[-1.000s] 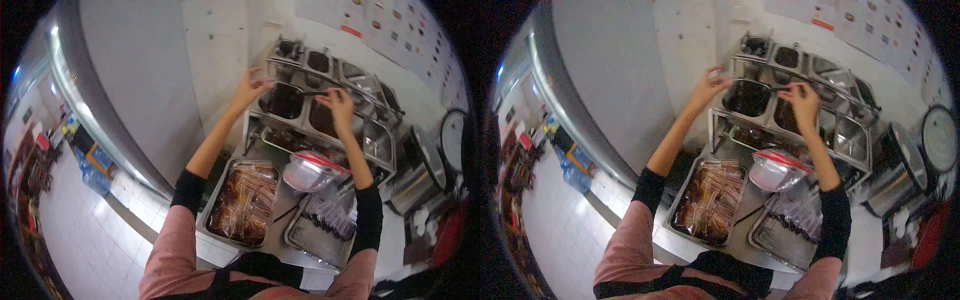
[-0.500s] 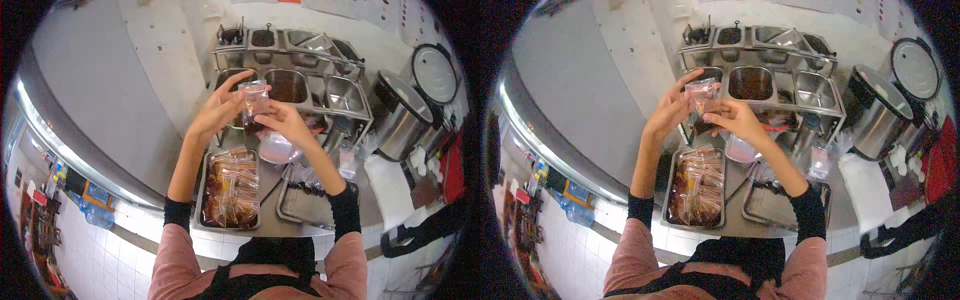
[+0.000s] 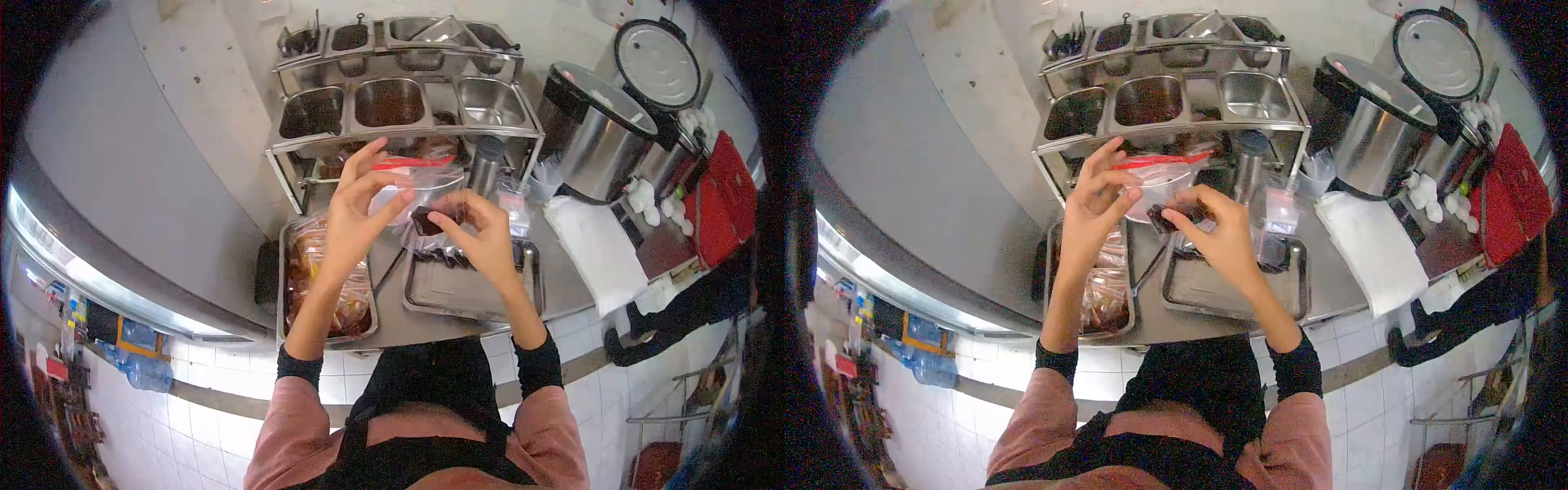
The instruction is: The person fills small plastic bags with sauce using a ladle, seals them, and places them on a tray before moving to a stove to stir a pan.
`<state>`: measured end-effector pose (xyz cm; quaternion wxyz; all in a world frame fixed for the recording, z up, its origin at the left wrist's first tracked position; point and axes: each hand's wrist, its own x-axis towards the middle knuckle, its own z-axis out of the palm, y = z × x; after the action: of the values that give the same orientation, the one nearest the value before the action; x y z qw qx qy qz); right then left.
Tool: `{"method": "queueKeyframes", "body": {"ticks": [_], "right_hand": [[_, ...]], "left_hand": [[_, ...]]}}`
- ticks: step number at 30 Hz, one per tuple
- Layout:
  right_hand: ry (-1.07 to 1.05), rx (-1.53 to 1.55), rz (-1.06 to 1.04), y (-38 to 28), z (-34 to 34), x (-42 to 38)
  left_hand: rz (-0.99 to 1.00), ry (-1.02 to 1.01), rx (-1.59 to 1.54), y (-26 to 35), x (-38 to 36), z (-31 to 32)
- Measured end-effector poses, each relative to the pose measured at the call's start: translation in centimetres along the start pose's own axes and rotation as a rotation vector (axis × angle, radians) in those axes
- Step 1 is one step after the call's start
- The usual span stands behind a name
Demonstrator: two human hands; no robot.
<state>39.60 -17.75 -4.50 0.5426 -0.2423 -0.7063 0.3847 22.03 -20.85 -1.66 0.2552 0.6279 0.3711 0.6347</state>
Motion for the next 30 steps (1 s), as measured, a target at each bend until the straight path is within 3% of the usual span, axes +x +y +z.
{"method": "queueKeyframes", "body": {"ticks": [4,6,10,17,24,28,30], "right_hand": [[0.011,-0.053,0.112,-0.9,-2.1,-2.5],[0.010,-0.156,-0.126,-0.9,-2.9,-3.5],[0.060,0.129,-0.037,-1.9,-4.1,-5.8],[0.234,0.089,-0.035,-1.7,-3.9,-8.4],[0.207,-0.003,0.004,-1.0,-4.2,-9.7],[0.324,0.027,0.097,-0.6,-6.1,-11.5],[0.267,0.043,0.199,-1.0,-6.3,-13.3]], "left_hand": [[0.104,0.018,0.101,-0.1,-1.6,2.5],[0.165,-0.040,0.084,0.3,-2.5,3.8],[0.110,-0.139,0.073,1.0,-4.1,5.9],[0.041,-0.230,0.095,0.4,-6.0,7.2],[0.031,-0.245,0.139,-0.6,-7.5,7.6],[-0.038,-0.172,0.089,-1.2,-9.0,7.5],[-0.074,-0.174,0.031,-2.1,-10.3,7.1]]}}
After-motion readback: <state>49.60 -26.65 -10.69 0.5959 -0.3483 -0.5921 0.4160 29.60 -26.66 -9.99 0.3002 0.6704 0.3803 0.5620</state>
